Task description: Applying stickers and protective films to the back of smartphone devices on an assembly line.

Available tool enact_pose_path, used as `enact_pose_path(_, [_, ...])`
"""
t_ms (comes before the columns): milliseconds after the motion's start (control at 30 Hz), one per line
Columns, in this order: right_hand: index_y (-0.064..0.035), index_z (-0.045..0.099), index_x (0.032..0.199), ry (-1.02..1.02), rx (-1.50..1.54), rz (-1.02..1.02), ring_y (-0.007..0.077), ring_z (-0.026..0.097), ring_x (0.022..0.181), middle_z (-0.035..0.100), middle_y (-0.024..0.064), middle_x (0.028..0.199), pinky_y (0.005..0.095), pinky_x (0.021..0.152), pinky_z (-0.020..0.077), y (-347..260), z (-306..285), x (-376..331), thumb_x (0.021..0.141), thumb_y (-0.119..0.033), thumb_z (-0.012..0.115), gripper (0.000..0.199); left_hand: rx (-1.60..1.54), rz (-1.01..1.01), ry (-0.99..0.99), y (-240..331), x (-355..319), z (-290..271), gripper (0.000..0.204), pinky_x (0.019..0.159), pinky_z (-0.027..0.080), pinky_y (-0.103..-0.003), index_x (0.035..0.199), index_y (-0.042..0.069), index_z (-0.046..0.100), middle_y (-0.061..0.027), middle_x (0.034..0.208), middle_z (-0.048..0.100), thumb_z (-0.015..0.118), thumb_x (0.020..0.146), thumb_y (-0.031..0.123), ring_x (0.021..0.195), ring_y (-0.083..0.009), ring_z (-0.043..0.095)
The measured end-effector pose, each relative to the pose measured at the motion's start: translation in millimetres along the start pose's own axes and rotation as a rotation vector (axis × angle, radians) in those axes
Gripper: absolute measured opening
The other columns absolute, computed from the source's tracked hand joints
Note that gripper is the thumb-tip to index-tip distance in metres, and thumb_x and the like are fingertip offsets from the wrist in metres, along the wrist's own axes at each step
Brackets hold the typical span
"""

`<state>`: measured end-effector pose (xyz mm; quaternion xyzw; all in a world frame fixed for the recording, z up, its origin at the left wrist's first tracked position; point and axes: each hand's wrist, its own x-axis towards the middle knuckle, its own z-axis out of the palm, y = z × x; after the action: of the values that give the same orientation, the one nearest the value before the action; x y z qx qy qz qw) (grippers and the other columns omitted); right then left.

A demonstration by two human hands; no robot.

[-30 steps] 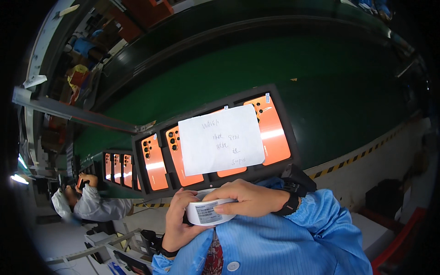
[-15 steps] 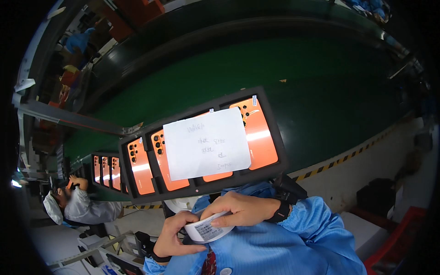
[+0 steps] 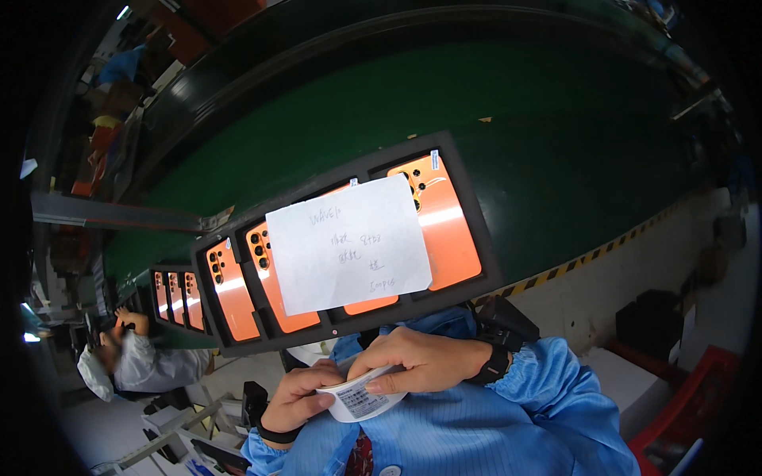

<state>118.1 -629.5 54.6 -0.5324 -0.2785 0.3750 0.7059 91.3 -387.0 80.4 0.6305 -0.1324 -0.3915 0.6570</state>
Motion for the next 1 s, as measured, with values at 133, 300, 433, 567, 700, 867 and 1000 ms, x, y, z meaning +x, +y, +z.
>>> enact_pose_path(133, [0.0020,0.060,0.104,0.031,-0.053,-0.039,0.0225,0.058,0.078,0.063,0.0145,0.089,0.0301,0.069,0.0428,-3,1,1,0.087,-0.016,0.057,0.025,-0.058,0.019,-0.027,1,4,-4,0.025,0.092,0.034,-0.035,0.103,-0.003,0.060,-0.0113,0.094,0.063,0.057,0.083,0.011,0.093,-0.0220,0.051])
enact_pose_path(300, [0.0030,0.060,0.088,0.240,-0.136,-0.158,0.0224,0.058,0.064,0.061,0.0138,0.074,0.0309,0.058,0.0428,-2,13,7,0.087,-0.014,0.052,0.019,-0.087,0.033,-0.032,0,4,-5,0.026,0.094,0.033,-0.036,0.104,-0.004,0.061,-0.0116,0.095,0.063,0.057,0.082,0.009,0.096,-0.0222,0.051])
enact_pose_path(433, [0.0036,0.058,0.080,0.290,-0.195,-0.183,0.0225,0.055,0.056,0.057,0.0143,0.065,0.0315,0.052,0.0402,2,16,10,0.088,-0.013,0.050,0.020,-0.080,0.023,-0.007,0,5,-4,0.026,0.092,0.035,-0.035,0.105,-0.004,0.061,-0.0111,0.095,0.063,0.057,0.082,0.008,0.095,-0.0223,0.050])
enact_pose_path(567, [0.0010,0.055,0.075,0.278,-0.285,-0.162,0.0232,0.052,0.057,0.055,0.0112,0.065,0.0314,0.053,0.0397,1,17,11,0.090,-0.014,0.048,0.022,-0.064,0.025,0.000,2,6,-2,0.026,0.089,0.036,-0.034,0.106,-0.003,0.060,-0.0105,0.095,0.063,0.058,0.081,0.005,0.094,-0.0215,0.051])
enact_pose_path(700, [0.0014,0.052,0.069,0.349,-0.346,-0.286,0.0254,0.049,0.043,0.047,0.0134,0.052,0.0324,0.042,0.0343,4,19,16,0.086,-0.013,0.053,0.023,-0.075,0.031,0.017,4,6,1,0.025,0.087,0.037,-0.033,0.105,-0.003,0.061,-0.0100,0.092,0.064,0.059,0.080,0.003,0.090,-0.0206,0.052])
enact_pose_path(867, [0.0005,0.051,0.067,0.348,-0.361,-0.299,0.0270,0.048,0.043,0.046,0.0134,0.051,0.0341,0.042,0.0336,2,20,16,0.086,-0.013,0.053,0.023,-0.039,0.026,0.043,6,7,5,0.023,0.080,0.039,-0.032,0.100,-0.002,0.064,-0.0092,0.084,0.064,0.063,0.077,0.002,0.083,-0.0187,0.053])
enact_pose_path(1000, [-0.0003,0.050,0.067,0.339,-0.396,-0.300,0.0281,0.048,0.044,0.046,0.0134,0.051,0.0348,0.042,0.0329,0,18,16,0.086,-0.013,0.053,0.023,-0.032,0.015,0.052,10,10,7,0.022,0.079,0.040,-0.031,0.099,-0.001,0.064,-0.0088,0.083,0.064,0.064,0.077,0.003,0.082,-0.0177,0.053])
